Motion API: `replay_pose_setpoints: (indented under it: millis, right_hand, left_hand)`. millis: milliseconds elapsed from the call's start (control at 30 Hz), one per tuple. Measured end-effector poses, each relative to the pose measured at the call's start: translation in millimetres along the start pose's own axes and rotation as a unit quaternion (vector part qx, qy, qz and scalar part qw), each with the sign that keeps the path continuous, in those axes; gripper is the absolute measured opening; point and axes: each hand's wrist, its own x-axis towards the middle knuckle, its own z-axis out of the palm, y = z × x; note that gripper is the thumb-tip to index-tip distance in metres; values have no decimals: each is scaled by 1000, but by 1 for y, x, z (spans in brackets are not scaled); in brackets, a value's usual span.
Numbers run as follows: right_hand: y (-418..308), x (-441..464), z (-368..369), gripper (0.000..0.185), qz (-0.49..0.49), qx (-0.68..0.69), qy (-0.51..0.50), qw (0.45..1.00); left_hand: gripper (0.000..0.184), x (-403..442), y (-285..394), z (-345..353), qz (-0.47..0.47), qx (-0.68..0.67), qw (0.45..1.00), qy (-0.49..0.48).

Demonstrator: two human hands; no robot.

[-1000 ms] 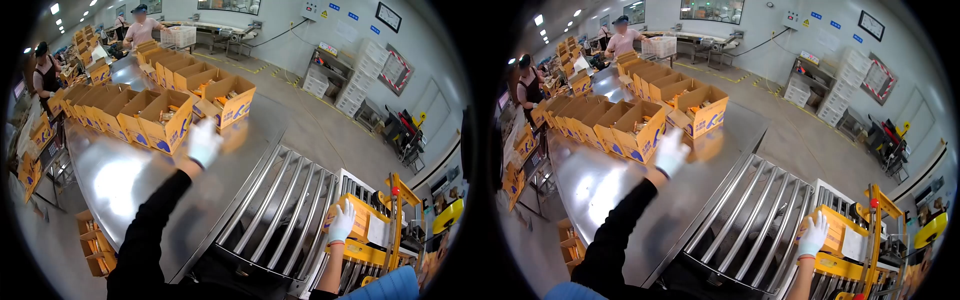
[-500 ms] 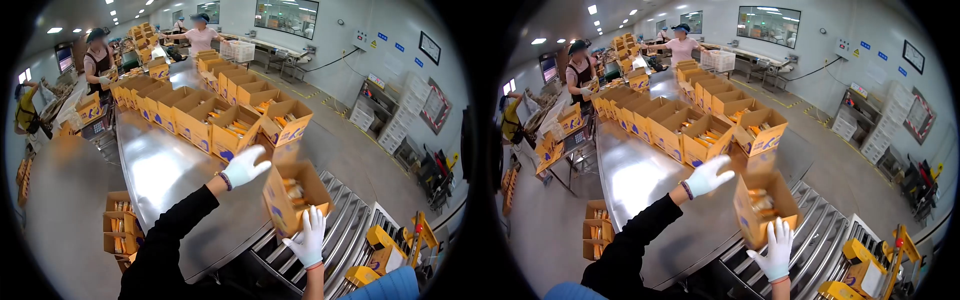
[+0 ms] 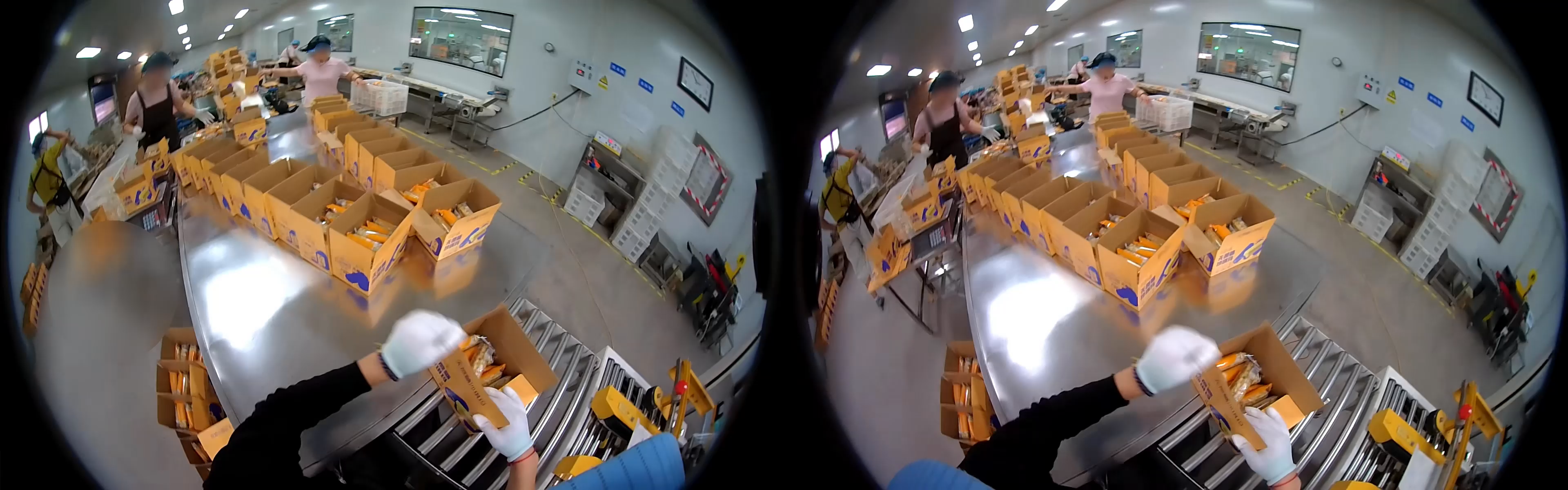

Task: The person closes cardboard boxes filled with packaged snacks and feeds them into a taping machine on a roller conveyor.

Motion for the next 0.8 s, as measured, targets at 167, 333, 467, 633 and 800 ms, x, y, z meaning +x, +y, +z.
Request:
replay_pose_setpoints:
  millis: [167, 333, 467, 633, 800]
  right_hand:
    - [15, 13, -19, 33, -55, 3, -99, 994]
    - [18, 21, -29, 57, 170, 74, 41, 982]
    - [-8, 44, -38, 96, 117, -326, 150, 926]
    - [-15, -3, 5, 92, 145, -253, 81, 953]
    - [19, -14, -45, 97, 145, -283, 144, 937]
  left_hand:
    - [31, 1, -46, 22, -56, -50, 910, -407]
    - [30, 19, -37, 74, -59, -21, 908, -414]
    - [33, 1, -25, 81, -33, 20, 992, -119]
    - [79, -28, -20, 80, -151, -58, 987, -21]
    - [83, -4, -14, 125, -149, -108, 981, -55]
